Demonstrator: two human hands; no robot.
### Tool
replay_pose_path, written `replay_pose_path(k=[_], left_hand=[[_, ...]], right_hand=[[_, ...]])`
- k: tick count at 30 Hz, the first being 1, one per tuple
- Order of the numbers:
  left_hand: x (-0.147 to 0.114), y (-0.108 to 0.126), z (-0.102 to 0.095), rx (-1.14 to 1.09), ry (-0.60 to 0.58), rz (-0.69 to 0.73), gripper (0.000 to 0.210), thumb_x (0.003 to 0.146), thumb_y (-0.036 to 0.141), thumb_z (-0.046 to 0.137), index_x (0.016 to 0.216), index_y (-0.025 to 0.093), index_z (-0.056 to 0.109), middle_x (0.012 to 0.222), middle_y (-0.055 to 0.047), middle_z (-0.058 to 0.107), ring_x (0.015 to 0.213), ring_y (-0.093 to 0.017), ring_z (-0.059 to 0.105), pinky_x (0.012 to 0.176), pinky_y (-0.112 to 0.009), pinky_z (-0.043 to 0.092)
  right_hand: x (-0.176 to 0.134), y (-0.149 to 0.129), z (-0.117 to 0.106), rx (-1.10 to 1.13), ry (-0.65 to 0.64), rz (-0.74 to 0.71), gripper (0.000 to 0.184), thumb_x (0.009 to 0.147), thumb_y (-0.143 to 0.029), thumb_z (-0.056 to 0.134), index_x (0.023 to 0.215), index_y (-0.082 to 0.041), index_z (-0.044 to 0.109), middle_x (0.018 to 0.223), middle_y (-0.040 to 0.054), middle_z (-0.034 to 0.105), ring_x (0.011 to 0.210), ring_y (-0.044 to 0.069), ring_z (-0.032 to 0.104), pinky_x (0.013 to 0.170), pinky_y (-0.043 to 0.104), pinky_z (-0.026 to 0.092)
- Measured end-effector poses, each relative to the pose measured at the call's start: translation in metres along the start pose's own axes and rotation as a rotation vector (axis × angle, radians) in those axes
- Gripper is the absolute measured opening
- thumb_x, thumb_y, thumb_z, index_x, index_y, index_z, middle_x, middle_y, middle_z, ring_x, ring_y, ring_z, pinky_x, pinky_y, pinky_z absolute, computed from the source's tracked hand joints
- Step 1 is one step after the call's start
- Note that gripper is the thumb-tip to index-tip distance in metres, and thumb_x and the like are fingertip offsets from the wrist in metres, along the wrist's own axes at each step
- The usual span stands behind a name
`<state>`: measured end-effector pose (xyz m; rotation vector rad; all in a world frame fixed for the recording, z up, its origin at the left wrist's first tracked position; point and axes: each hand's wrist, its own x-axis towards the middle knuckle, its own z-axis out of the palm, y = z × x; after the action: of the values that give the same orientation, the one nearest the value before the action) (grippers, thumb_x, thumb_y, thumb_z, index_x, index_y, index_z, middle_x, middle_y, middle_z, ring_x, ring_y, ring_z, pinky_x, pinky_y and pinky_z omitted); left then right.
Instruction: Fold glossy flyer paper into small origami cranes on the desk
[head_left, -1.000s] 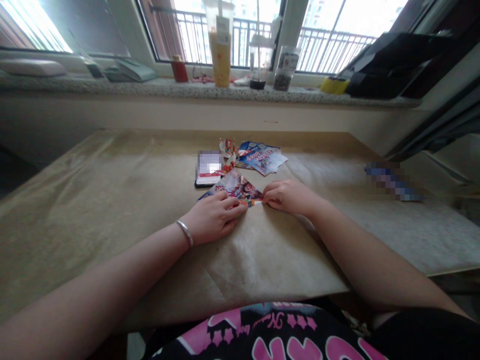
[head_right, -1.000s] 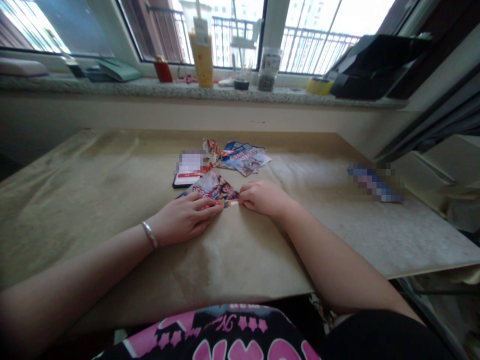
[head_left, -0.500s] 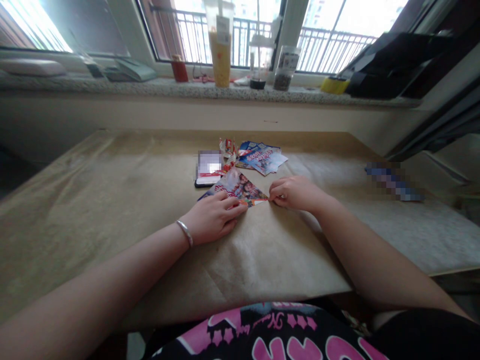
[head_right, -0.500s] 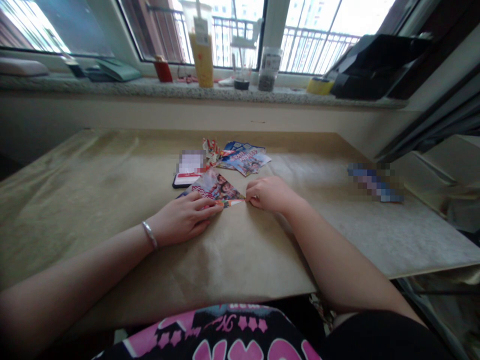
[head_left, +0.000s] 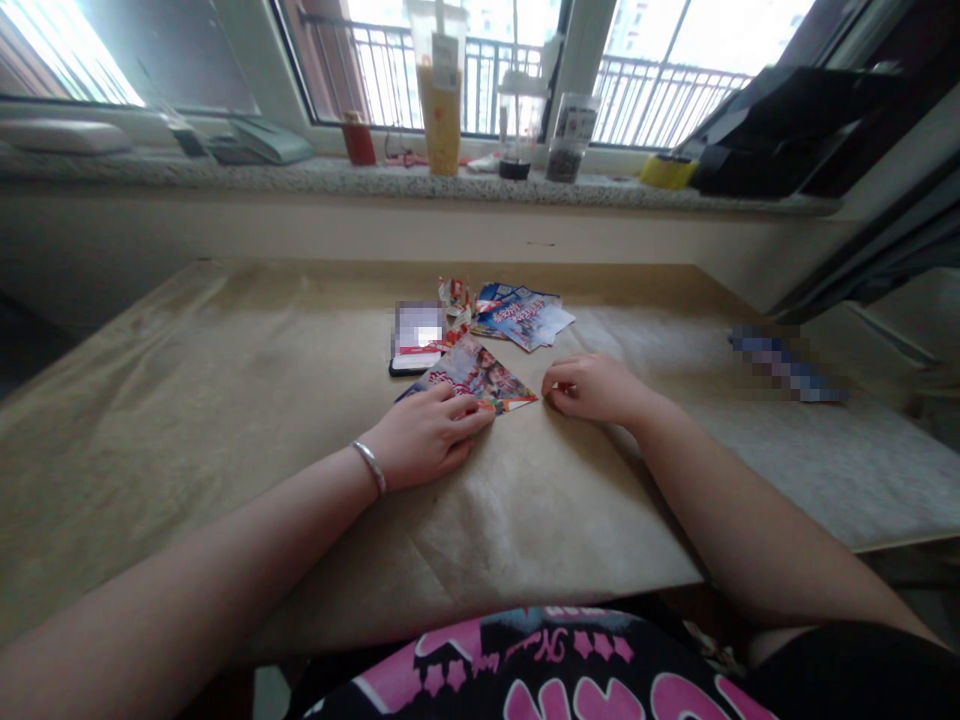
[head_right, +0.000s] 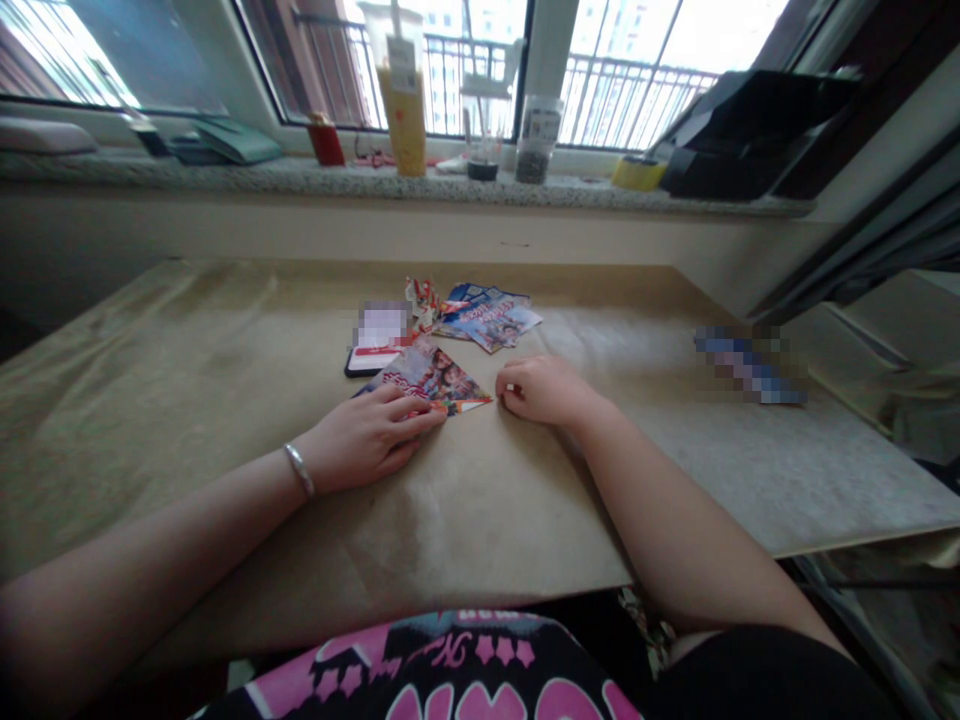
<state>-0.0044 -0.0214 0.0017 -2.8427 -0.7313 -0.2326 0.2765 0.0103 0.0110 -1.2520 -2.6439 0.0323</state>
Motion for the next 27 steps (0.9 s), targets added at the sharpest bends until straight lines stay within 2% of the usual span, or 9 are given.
replay_pose_path(k=[2,6,8,15,23,27], left_hand=[[0.0,0.0,0.0,-0.005,-0.001,-0.004,0.037,0.092,0.029,0.044,0.127,0.019,0.054,0.114,-0.008,0.06,0.093,-0.023,0.05,0.085,-0.036,0.042],[0.0,-0.001,0.001,-0.023,0.006,-0.008,0.037,0.093,0.03,0.043,0.126,0.019,0.055,0.112,-0.008,0.06,0.094,-0.023,0.049,0.086,-0.037,0.042],[0.0,-0.002,0.002,-0.035,0.011,-0.008,0.037,0.093,0.03,0.043,0.126,0.019,0.055,0.111,-0.009,0.06,0.095,-0.024,0.049,0.087,-0.037,0.042],[0.003,-0.004,0.005,-0.081,-0.004,-0.016,0.038,0.092,0.031,0.043,0.126,0.019,0.055,0.11,-0.01,0.058,0.096,-0.024,0.048,0.089,-0.039,0.042],[0.007,-0.005,0.005,-0.087,-0.023,-0.038,0.035,0.091,0.034,0.045,0.12,0.021,0.058,0.113,-0.009,0.058,0.095,-0.026,0.047,0.088,-0.042,0.041],[0.006,-0.009,0.004,-0.123,-0.032,-0.024,0.035,0.091,0.029,0.043,0.12,0.02,0.058,0.113,-0.01,0.058,0.095,-0.025,0.047,0.089,-0.041,0.041]], right_hand=[[0.0,0.001,0.003,0.052,0.05,0.026,0.017,0.076,-0.016,0.056,0.082,-0.02,0.071,0.076,0.003,0.069,0.067,0.015,0.06,0.061,0.026,0.041],[0.004,-0.007,0.009,0.179,0.075,-0.203,0.019,0.08,-0.015,0.055,0.087,-0.019,0.072,0.088,0.0056,0.07,0.083,0.017,0.062,0.076,0.028,0.046],[0.007,-0.015,0.013,0.177,0.053,-0.264,0.021,0.08,-0.014,0.056,0.09,-0.02,0.073,0.089,0.0053,0.07,0.084,0.017,0.061,0.079,0.03,0.047],[0.013,-0.033,0.018,0.163,0.051,-0.278,0.02,0.082,-0.014,0.056,0.091,-0.02,0.073,0.092,0.006,0.07,0.082,0.017,0.061,0.078,0.03,0.047],[0.019,-0.036,0.023,0.125,0.099,-0.33,0.02,0.084,-0.014,0.054,0.09,-0.019,0.072,0.087,0.0063,0.068,0.079,0.017,0.059,0.074,0.028,0.045],[0.019,-0.035,0.025,0.113,0.124,-0.346,0.019,0.084,-0.014,0.054,0.087,-0.02,0.071,0.086,0.0061,0.066,0.079,0.016,0.058,0.074,0.028,0.044]])
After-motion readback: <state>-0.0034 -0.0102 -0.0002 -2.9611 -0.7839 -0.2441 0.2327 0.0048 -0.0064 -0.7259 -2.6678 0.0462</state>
